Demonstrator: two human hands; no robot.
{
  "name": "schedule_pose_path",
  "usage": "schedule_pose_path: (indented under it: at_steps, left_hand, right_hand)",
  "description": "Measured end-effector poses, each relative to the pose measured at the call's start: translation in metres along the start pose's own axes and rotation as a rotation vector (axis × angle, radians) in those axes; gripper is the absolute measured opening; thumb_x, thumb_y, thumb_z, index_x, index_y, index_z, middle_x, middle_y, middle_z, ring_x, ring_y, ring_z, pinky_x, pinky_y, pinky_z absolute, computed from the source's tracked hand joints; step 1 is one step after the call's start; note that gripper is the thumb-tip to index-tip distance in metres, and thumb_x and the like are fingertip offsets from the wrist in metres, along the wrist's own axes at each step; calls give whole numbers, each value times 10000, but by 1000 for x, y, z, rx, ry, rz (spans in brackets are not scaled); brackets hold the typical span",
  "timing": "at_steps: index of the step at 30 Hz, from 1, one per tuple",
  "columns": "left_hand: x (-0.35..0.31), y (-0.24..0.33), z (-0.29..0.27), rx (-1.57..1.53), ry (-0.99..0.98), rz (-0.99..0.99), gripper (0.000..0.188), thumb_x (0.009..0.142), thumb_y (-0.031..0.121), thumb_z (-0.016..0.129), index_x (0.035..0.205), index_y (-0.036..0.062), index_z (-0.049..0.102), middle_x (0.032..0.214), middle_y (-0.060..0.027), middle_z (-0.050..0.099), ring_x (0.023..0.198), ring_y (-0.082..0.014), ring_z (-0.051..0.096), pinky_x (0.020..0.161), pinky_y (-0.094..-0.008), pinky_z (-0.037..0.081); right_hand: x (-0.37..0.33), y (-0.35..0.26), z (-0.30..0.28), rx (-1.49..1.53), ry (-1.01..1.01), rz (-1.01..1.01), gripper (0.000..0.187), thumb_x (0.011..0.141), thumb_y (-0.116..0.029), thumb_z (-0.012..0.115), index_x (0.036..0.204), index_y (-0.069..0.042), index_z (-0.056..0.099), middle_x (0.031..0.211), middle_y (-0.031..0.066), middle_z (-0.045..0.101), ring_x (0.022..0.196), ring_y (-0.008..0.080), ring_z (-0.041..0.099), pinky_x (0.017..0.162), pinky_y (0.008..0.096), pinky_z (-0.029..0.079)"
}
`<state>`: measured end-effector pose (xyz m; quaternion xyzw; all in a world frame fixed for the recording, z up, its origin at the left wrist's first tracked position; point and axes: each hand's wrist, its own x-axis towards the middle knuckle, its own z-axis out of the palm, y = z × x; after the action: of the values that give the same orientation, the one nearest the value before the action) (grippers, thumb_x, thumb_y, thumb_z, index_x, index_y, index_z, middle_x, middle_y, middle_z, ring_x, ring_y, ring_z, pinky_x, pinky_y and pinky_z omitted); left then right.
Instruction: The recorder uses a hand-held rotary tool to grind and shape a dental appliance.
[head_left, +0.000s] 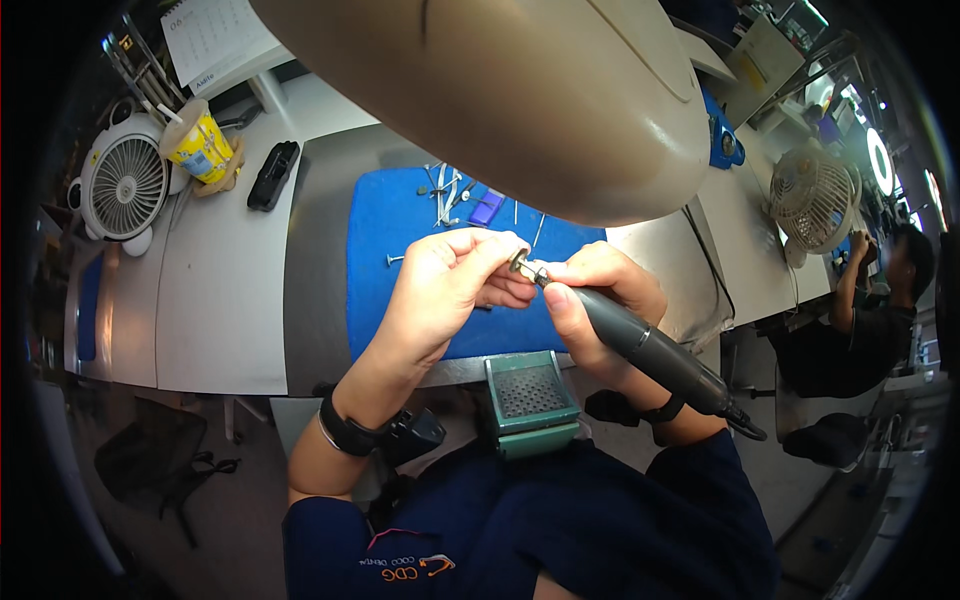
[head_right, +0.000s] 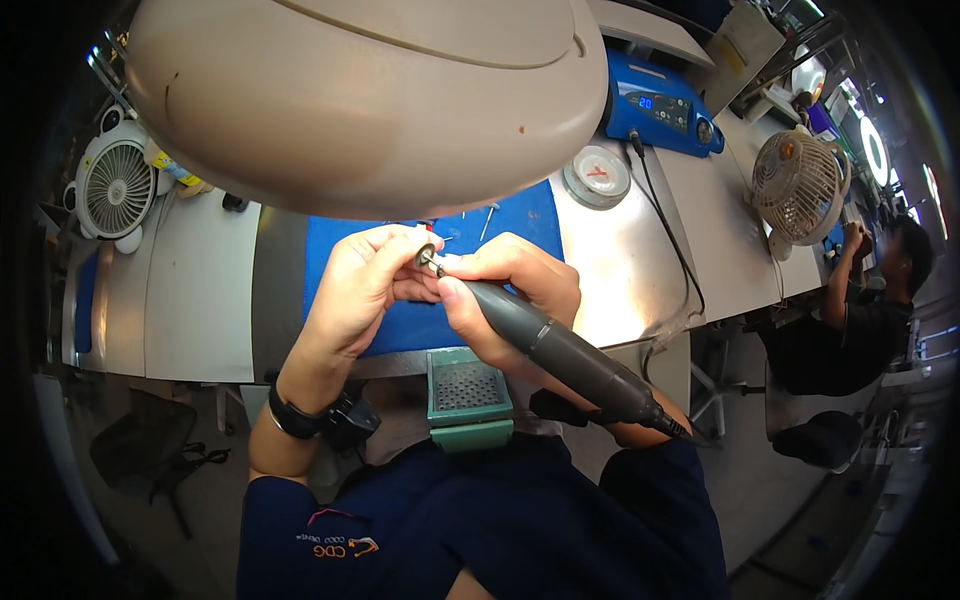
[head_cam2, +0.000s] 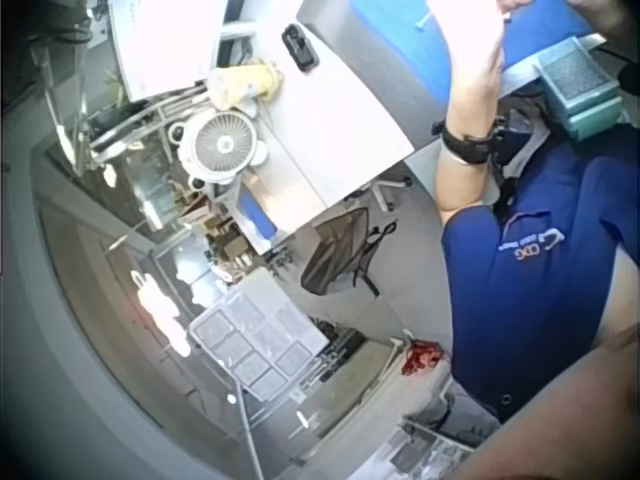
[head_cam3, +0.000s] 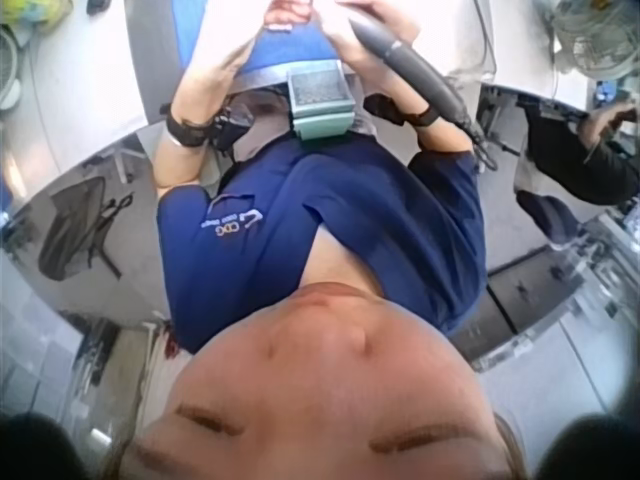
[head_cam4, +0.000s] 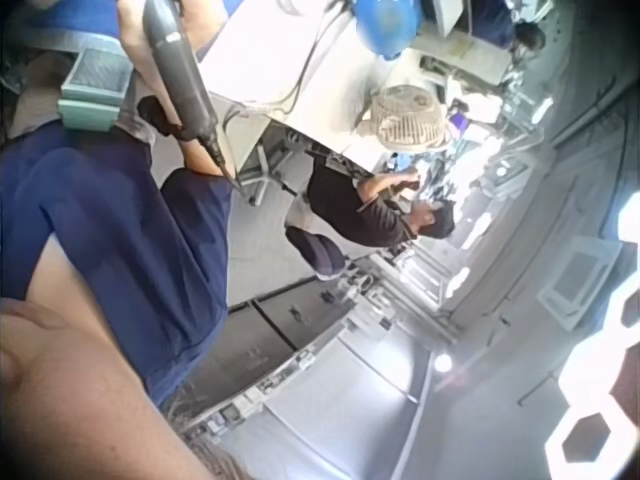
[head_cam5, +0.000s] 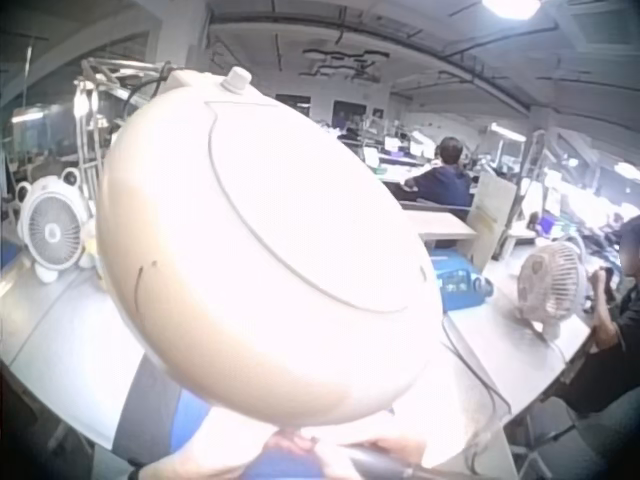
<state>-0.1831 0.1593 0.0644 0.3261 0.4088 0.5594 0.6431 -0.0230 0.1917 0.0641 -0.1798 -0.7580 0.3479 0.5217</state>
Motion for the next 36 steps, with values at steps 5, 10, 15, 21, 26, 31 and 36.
schedule_pose_path:
  at_steps: [5,10,15,21,26,31,36]
  left_hand:
    - [0,-1,1,-1,8,2,233,837,190,533,864,-39,567,752,-125,612,652,-167,613,620,-256,515]
    - [1,-1,0,-11,8,2,228,836,188,534,865,-36,567,753,-122,613,653,-164,612,620,-255,515]
    - [1,-2,0,-7,9,15,221,838,181,533,864,-35,568,755,-121,613,656,-164,612,622,-255,514]
    - [-1,1,3,44,3,67,204,842,156,531,873,-41,572,760,-127,616,669,-172,614,631,-264,514]
    - [-2,2,3,68,-22,106,204,843,147,530,880,-48,577,770,-133,618,680,-176,617,634,-267,514]
    - [-2,3,3,85,4,80,208,838,149,536,874,-51,582,768,-133,618,674,-174,617,631,-265,514]
    - [-2,3,4,85,13,64,210,833,152,541,871,-51,582,767,-132,616,673,-173,617,630,-264,514]
  right_hand:
    - [0,0,0,-9,-4,-6,151,700,18,609,845,-6,574,680,70,564,562,97,525,492,210,394]
    - [1,1,0,-26,-18,-29,155,708,12,608,857,-5,573,686,70,565,570,98,530,496,210,397]
    - [1,0,-1,-18,-17,-15,148,712,9,609,855,-5,573,688,69,565,575,97,531,498,209,397]
    - [2,-2,-1,-24,23,-2,124,724,-2,606,843,-7,569,698,68,570,586,91,530,503,208,399]
    - [4,-4,-3,-7,39,30,115,726,-12,607,833,-5,564,705,73,575,584,93,530,506,207,401]
    - [3,-2,-3,-27,-23,9,118,714,-9,607,825,-6,566,671,71,567,565,100,525,493,210,391]
    - [2,0,-3,-32,-15,-2,121,705,-3,608,818,-10,569,660,68,561,555,98,519,484,211,384]
